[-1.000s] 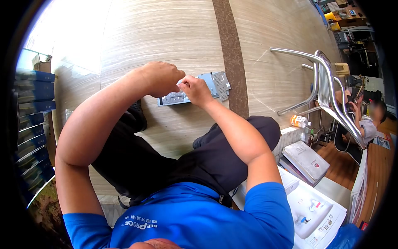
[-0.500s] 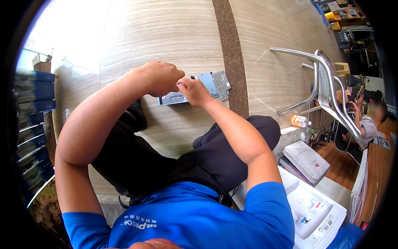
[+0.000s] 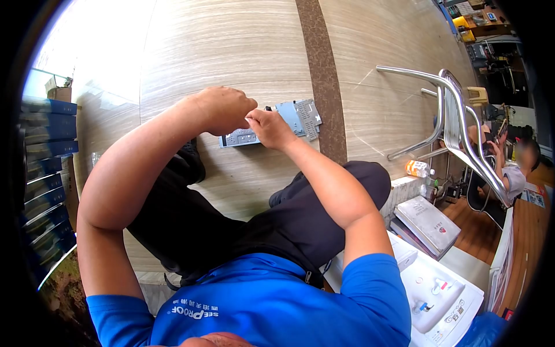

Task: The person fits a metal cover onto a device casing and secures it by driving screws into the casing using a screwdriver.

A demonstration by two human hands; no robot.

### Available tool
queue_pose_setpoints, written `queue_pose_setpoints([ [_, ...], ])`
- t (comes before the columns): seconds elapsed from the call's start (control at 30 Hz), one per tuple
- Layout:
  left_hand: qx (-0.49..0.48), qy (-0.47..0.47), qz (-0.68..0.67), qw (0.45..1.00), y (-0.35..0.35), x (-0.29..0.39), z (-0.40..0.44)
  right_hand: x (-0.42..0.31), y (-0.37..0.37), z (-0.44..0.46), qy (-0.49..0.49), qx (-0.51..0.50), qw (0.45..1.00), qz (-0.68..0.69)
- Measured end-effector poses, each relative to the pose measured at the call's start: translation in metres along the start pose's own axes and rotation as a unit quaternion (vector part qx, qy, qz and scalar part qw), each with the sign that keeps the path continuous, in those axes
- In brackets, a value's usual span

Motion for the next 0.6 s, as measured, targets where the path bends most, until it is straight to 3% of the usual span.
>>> queue_pose_setpoints([
  [0.17, 0.005, 0.002, -0.003, 1.000, -0.0009, 0.0000, -0.0008, 0.0029, 0.0029, -0.0001, -0.006, -0.008, 1.000, -0.009],
  [0.23, 0.012, 0.005, -0.005, 1.000, -0.0007, -0.0006, 0.0000, 0.0008, -0.0042, -0.0009, 0.035, 0.030, 0.998, -0.032],
  [0.47, 0.023, 0.005, -0.005, 1.000, 0.0038, -0.0051, 0.0029, 0.0034, -0.0040, 0.0015, 0.012, 0.008, 1.000, 0.012],
  [0.53, 0.027, 0.007, -0.003, 1.000, 0.0018, -0.0037, 0.0010, -0.0013, -0.0039, 0.0016, -0.036, 0.017, 0.999, -0.009],
  [0.6, 0.020, 0.005, -0.018, 1.000, 0.0000, -0.0023, -0.0014, 0.0025, -0.0006, 0.0014, -0.007, 0.006, 1.000, 0.002],
])
Point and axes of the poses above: each hand's wrist, its own z-axis towards the middle knuckle, its own y-axis out of the palm, x = y × z, the point moved 6 cm from there along z, towards the middle knuckle, and after that the axes turned 1 degree about y, right-handed, at the moved point
